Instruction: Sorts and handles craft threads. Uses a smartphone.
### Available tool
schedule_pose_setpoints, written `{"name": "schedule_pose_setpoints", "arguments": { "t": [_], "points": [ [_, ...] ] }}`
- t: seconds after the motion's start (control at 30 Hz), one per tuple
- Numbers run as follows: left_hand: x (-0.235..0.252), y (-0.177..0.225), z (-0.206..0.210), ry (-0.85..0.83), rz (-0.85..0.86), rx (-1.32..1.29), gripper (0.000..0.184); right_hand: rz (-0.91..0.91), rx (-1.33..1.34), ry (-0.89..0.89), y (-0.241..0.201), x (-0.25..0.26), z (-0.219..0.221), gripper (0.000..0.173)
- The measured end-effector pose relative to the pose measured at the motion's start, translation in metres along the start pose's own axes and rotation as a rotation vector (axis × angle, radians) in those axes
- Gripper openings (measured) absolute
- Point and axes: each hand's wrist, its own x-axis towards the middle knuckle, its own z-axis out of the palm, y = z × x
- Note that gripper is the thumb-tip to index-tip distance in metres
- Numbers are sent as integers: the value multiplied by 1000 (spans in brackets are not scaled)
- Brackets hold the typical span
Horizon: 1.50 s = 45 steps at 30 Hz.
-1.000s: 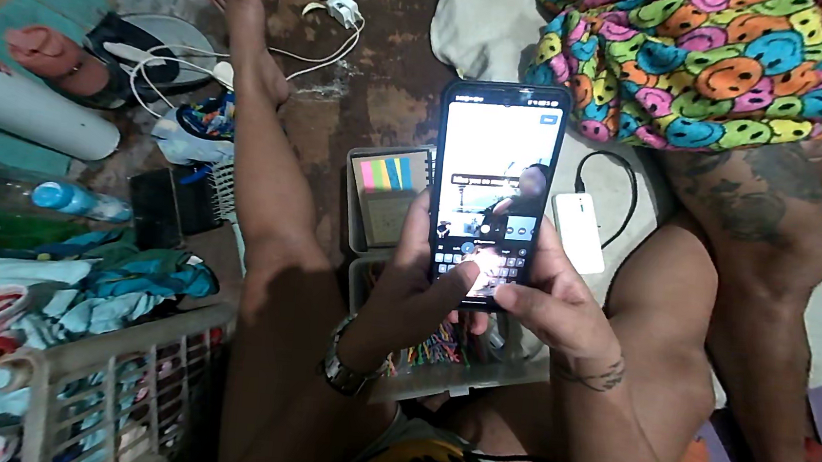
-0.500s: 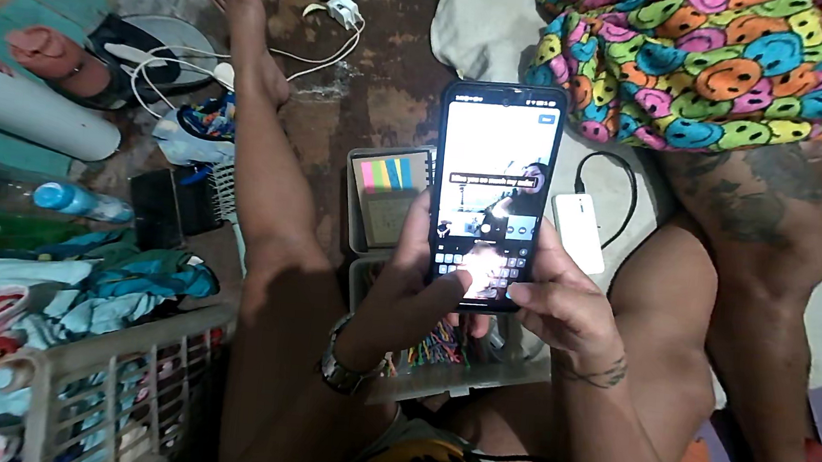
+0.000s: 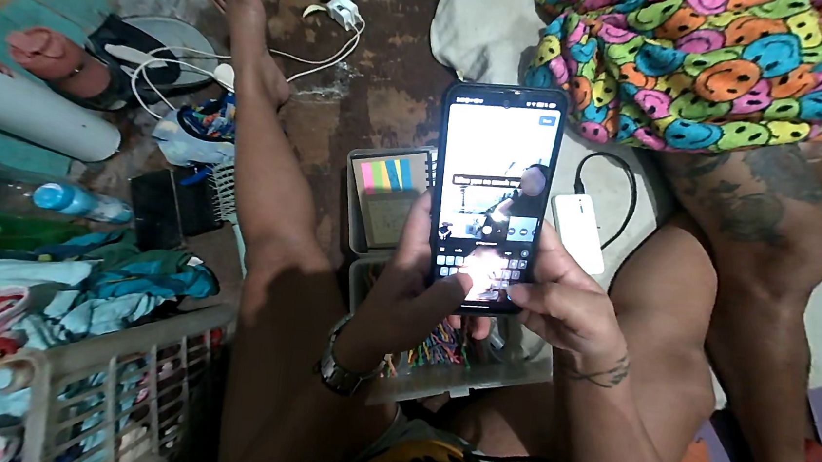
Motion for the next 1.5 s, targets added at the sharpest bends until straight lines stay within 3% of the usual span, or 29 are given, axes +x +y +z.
{"name": "schedule_pose_setpoints", "arguments": {
  "t": [0.83, 1.2, 1.4, 1.5],
  "points": [
    [0, -1, -2, -19, -19, -33, 57, 18, -14, 8, -2, -1, 0, 56],
    [-1, -5, -4, -41, -3, -15, 55, -11, -145, 136, 1, 1, 9, 54],
    [0, -3, -1, -41, -14, 4, 57, -18, -218, 268, 2, 5, 19, 36],
    [0, -2, -1, -15, -16, 28, 65, -8, -167, 205, 2, 3, 14, 40]
  ]
}}
